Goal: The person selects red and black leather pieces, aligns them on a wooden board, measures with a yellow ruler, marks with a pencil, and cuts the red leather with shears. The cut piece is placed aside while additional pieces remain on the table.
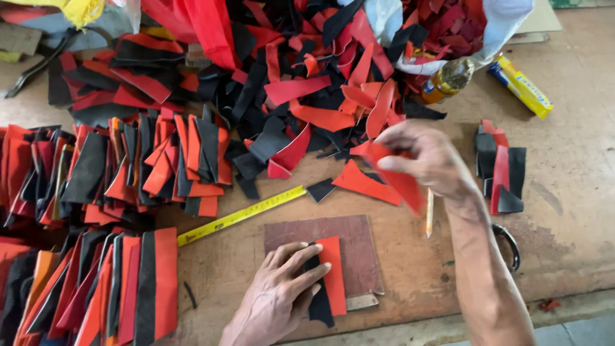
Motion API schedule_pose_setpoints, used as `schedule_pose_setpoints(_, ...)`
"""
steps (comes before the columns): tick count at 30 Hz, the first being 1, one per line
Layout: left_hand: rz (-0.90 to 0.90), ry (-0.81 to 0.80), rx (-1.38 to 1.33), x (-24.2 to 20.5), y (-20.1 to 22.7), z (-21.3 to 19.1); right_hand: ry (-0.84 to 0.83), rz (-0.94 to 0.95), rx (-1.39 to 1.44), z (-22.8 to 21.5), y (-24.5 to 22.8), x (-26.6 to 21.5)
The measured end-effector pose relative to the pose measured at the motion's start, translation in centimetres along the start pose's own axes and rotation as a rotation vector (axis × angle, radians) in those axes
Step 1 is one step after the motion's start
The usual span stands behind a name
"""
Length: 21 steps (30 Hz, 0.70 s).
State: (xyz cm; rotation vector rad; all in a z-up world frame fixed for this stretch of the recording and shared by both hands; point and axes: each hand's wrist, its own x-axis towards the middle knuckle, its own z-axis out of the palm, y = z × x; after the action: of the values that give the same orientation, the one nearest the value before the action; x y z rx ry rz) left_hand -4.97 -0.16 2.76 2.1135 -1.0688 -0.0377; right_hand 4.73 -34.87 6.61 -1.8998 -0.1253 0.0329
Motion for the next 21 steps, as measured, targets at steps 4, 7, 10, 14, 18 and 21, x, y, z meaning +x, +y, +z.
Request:
schedule_pose_setpoints(4, 0.031, 0.000, 0.014, -0.6, -0.3, 0.0, -0.274, 0.074, -0.071, 5.0, -0.6, 1.6)
schedule_pose_setpoints(7, 0.033, 0.025, -0.003, -1.1, -0.6, 0.3, -0.303, -0.056, -0.181, 7.5, -0.4, 1.2)
schedule_pose_setpoints(10, 0.039, 0.015, 0.076, -1.4, -0.3, 0.8, -0.106, -0.154, -0.479, 7.5, -0.7, -0.1)
schedule_pose_setpoints(14, 0.007, -0.026, 0.114, -2.0, 0.0, 1.6, -0.073, 0.034, -0.472, 7.1, -1.2, -2.7)
schedule_pose_setpoints(18, -0.001, -0.022, 0.138, -2.3, -0.5, 2.3, 0.025, -0.120, -0.587, 8.0, -1.1, -3.9)
schedule_pose_setpoints(21, -0.014, -0.033, 0.187, -2.9, 0.0, 2.8, 0.004, 0.074, -0.524, 8.1, -0.2, -4.1)
